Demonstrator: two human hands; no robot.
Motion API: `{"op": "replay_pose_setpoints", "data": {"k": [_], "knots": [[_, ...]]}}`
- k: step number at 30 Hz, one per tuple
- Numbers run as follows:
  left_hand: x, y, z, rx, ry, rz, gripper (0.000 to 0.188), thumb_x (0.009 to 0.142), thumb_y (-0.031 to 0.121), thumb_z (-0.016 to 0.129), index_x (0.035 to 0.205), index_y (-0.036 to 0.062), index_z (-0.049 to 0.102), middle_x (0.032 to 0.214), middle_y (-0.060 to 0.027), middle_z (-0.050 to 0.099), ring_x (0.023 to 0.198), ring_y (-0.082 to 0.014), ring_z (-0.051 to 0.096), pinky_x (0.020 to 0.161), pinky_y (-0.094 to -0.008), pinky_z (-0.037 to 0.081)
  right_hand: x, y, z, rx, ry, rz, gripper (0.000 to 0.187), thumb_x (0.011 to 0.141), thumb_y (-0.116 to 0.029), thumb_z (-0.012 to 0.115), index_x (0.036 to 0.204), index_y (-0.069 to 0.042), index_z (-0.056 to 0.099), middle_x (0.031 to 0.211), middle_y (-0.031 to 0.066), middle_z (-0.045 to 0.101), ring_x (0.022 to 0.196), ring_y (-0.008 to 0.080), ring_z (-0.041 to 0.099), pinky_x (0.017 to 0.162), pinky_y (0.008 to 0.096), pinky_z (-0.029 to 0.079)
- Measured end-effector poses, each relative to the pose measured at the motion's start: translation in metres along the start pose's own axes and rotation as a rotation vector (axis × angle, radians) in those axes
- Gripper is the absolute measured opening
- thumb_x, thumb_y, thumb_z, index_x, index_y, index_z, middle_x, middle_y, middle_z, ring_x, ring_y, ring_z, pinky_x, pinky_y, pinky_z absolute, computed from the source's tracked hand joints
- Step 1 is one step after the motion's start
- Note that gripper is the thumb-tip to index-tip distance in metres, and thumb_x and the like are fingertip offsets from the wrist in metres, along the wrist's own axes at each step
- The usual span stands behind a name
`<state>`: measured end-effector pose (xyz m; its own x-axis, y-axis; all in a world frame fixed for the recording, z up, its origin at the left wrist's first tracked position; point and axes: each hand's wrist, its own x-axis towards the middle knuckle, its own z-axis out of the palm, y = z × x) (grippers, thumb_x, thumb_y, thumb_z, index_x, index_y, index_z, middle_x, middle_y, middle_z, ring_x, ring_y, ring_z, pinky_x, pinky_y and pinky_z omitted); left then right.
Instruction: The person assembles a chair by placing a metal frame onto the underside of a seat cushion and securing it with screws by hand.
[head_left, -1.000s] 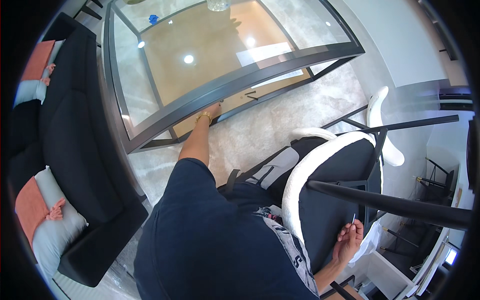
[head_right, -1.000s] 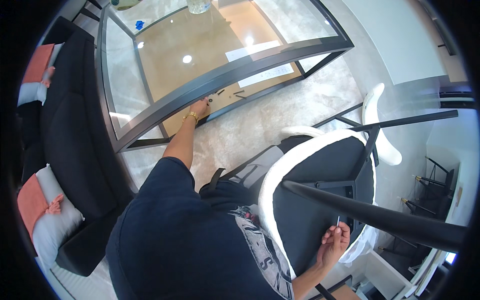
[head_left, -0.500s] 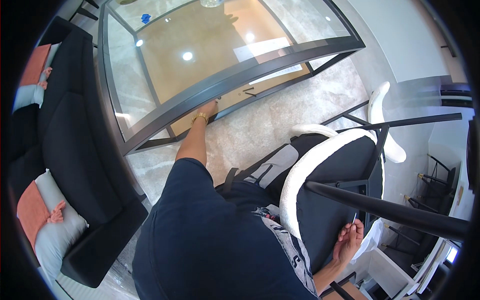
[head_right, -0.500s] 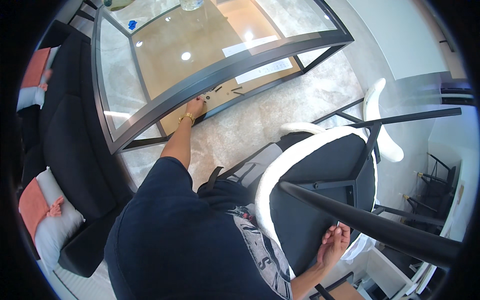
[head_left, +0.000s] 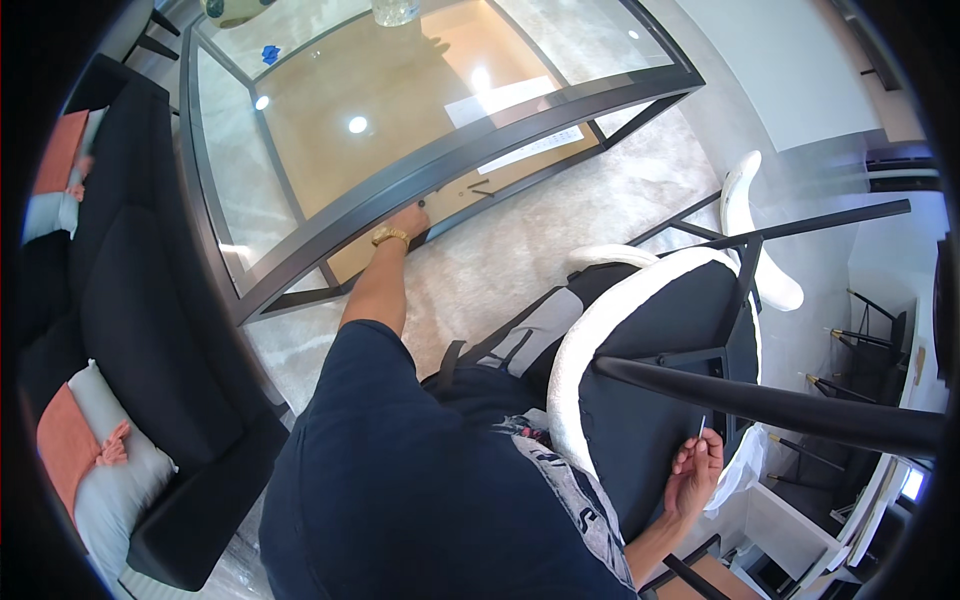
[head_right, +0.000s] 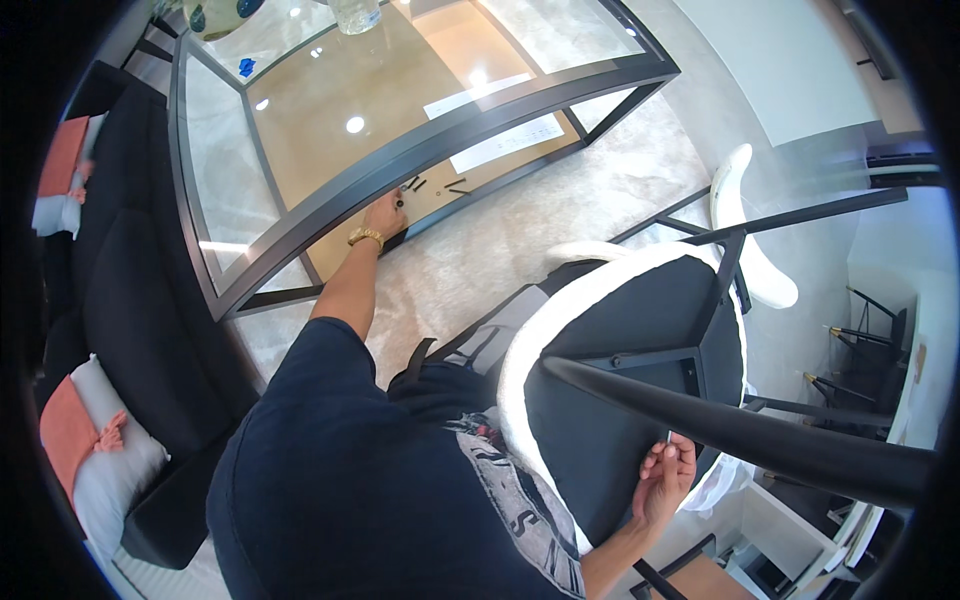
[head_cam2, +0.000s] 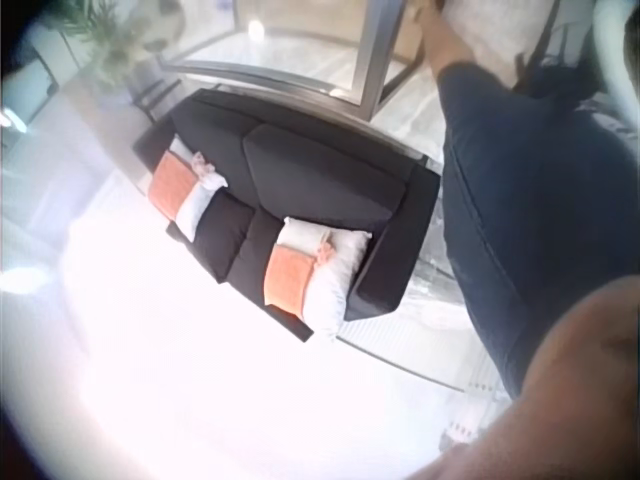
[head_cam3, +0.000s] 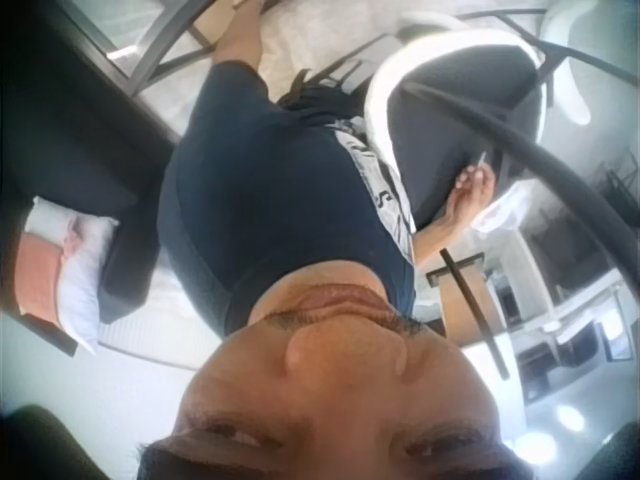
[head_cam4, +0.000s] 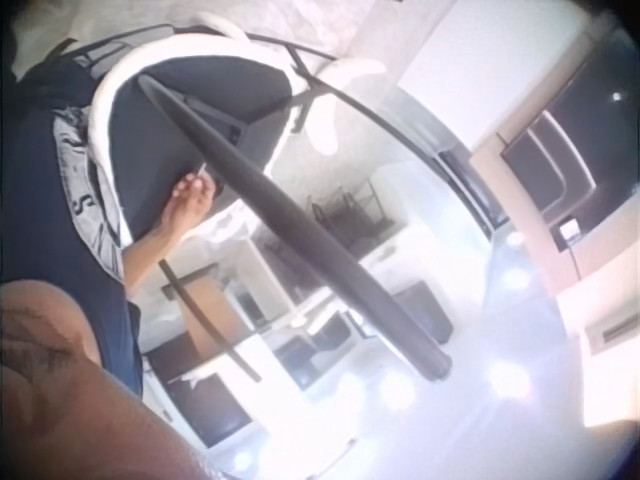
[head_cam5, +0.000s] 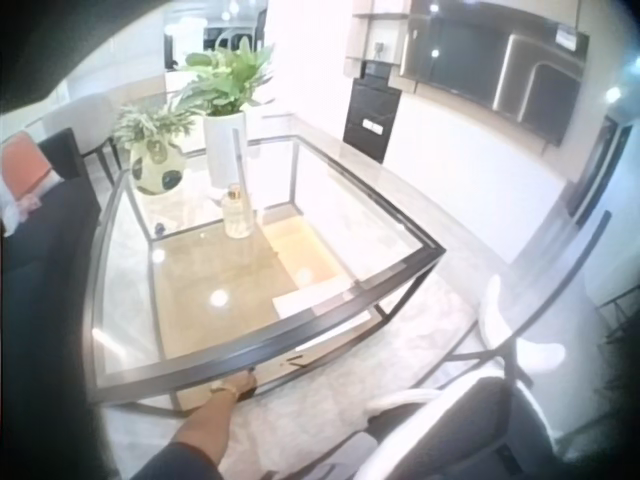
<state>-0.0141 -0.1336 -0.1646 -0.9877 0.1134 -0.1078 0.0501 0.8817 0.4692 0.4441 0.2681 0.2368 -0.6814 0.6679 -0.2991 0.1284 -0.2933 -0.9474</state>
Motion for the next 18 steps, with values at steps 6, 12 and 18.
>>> {"op": "replay_pose_setpoints", "data": {"k": [6, 12, 18], "knots": [[0.002, 0.006, -0.008, -0.016, 0.016, 0.038, 0.028, 0.082, 0.007, 0.056, 0.109, 0.0049, 0.061, 0.11, -0.0278, 0.068, 0.11, -0.0452, 0.064, 0.094, -0.0516, 0.05, -0.001, 0.0, 0.004, 0.011, 0.021, -0.002, 0.019, 0.102, -0.014, 0.067, 0.116, -0.003, 0.062, 0.089, 0.0063, 0.067, 0.066, 0.0082, 0.06, 0.052, 0.0181, 0.048], [0.003, 0.002, 0.001, -0.086, 0.053, -0.064, 0.019, 0.084, 0.008, 0.056, 0.102, 0.0029, 0.062, 0.102, -0.0264, 0.069, 0.103, -0.0444, 0.065, 0.09, -0.0496, 0.051, -0.002, -0.001, 0.006, 0.011, 0.02, -0.008, 0.018, 0.101, -0.013, 0.067, 0.115, -0.003, 0.062, 0.089, 0.0068, 0.067, 0.066, 0.0086, 0.06, 0.051, 0.0185, 0.047], [0.019, -0.055, 0.036, -0.36, 0.02, -0.204, 0.007, 0.09, 0.011, 0.066, 0.093, 0.0049, 0.065, 0.083, -0.0097, 0.07, 0.078, -0.0224, 0.067, 0.075, -0.0369, 0.053, -0.006, -0.002, 0.007, 0.013, 0.015, -0.01, 0.018, 0.102, -0.014, 0.066, 0.115, -0.003, 0.061, 0.088, 0.0061, 0.067, 0.065, 0.0082, 0.06, 0.053, 0.0185, 0.046]]}}
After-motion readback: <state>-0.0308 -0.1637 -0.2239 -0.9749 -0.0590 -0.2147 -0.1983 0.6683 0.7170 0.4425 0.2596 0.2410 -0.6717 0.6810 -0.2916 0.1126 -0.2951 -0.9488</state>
